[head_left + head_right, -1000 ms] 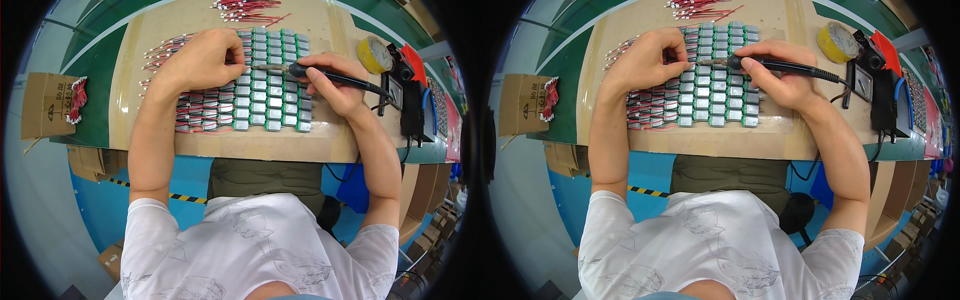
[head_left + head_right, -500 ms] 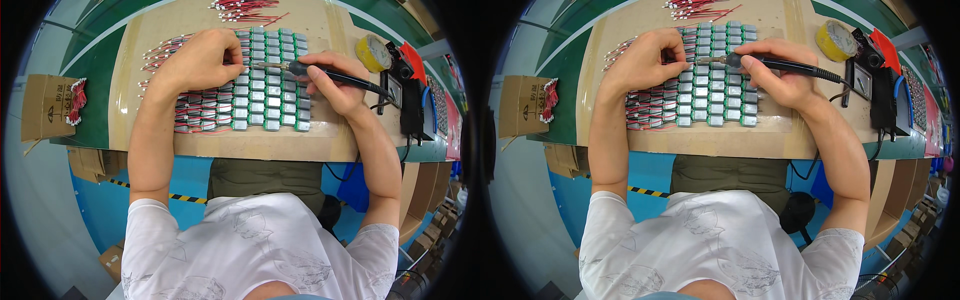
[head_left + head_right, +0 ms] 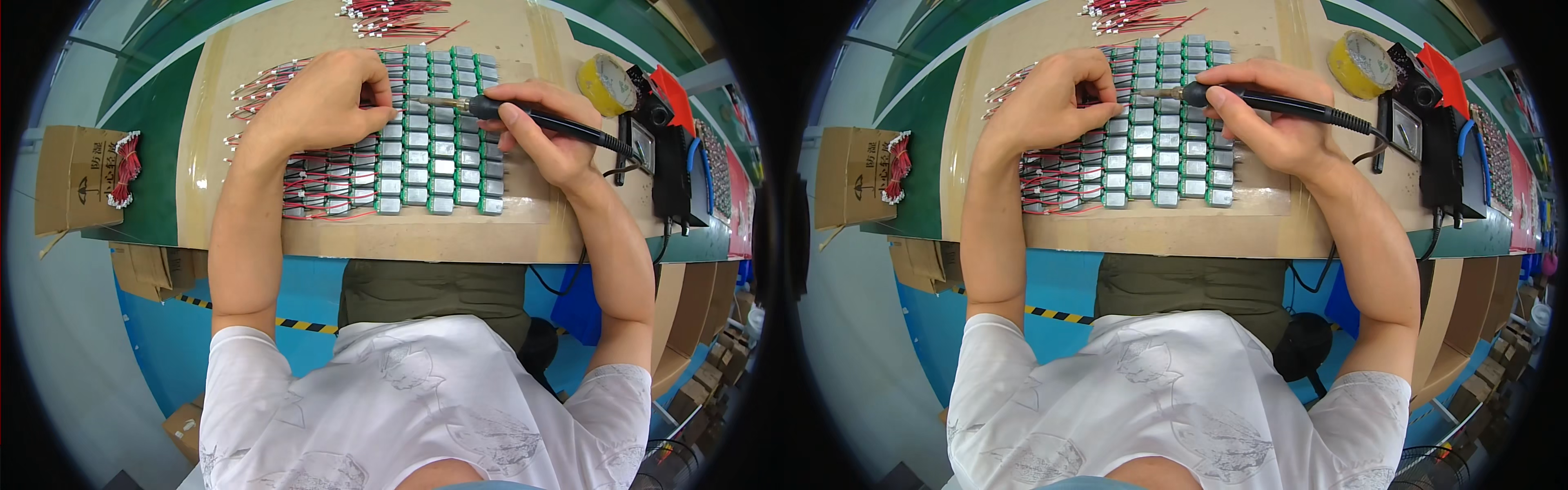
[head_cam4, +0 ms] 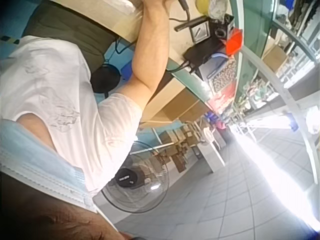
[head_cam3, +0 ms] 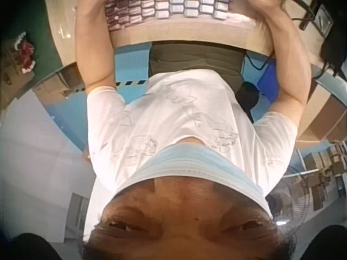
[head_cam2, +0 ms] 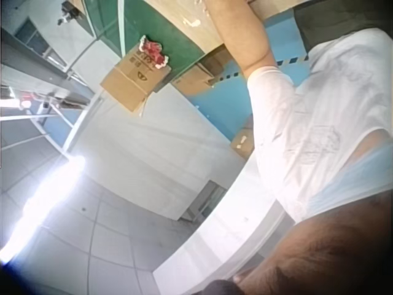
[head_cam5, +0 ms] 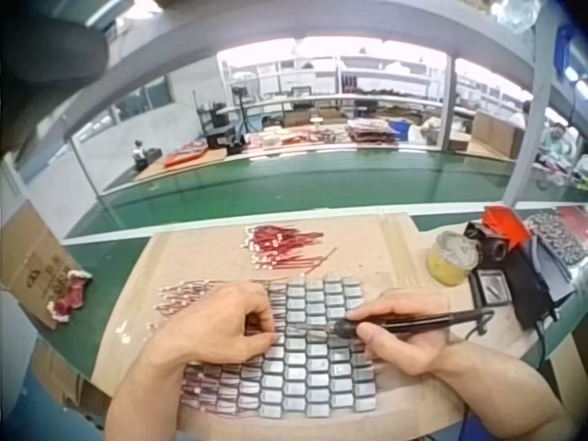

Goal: Soldering individual wires onto a grid of small rechargeable batteries at an assembly station.

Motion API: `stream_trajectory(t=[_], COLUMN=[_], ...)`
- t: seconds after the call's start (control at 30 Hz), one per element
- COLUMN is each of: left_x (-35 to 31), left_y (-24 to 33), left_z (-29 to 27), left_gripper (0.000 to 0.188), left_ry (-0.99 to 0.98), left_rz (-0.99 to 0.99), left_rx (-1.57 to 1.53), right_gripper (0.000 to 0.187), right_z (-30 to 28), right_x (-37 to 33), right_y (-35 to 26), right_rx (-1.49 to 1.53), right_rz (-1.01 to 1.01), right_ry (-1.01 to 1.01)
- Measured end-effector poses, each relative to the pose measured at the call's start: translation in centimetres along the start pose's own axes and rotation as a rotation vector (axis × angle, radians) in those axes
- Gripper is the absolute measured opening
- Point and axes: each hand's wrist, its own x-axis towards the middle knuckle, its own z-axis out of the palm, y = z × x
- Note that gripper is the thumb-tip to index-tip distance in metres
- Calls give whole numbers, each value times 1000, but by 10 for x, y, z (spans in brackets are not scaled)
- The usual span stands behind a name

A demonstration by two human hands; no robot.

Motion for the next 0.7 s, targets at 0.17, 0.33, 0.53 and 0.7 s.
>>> stream_trajectory(t=[0.17, 0.33, 0.53, 0.7], left_x=[-1, -1, 0, -1], left_y=[2, 1, 1, 1], left_z=[0, 0, 1, 1], left_gripper=[14, 14, 14, 14], left_ry=[2, 2, -1, -5], left_rz=[-6, 14, 5, -9], left_rx=[-3, -5, -19, -48], right_gripper=[18, 18, 19, 18], right_z=[-1, 0, 0, 2], right_x=[0, 1, 0, -1], right_y=[1, 1, 1, -3], right_rx=[-9, -7, -3, -13], right_rz=[-7, -18, 8, 37], right_ry=[1, 12, 32, 38])
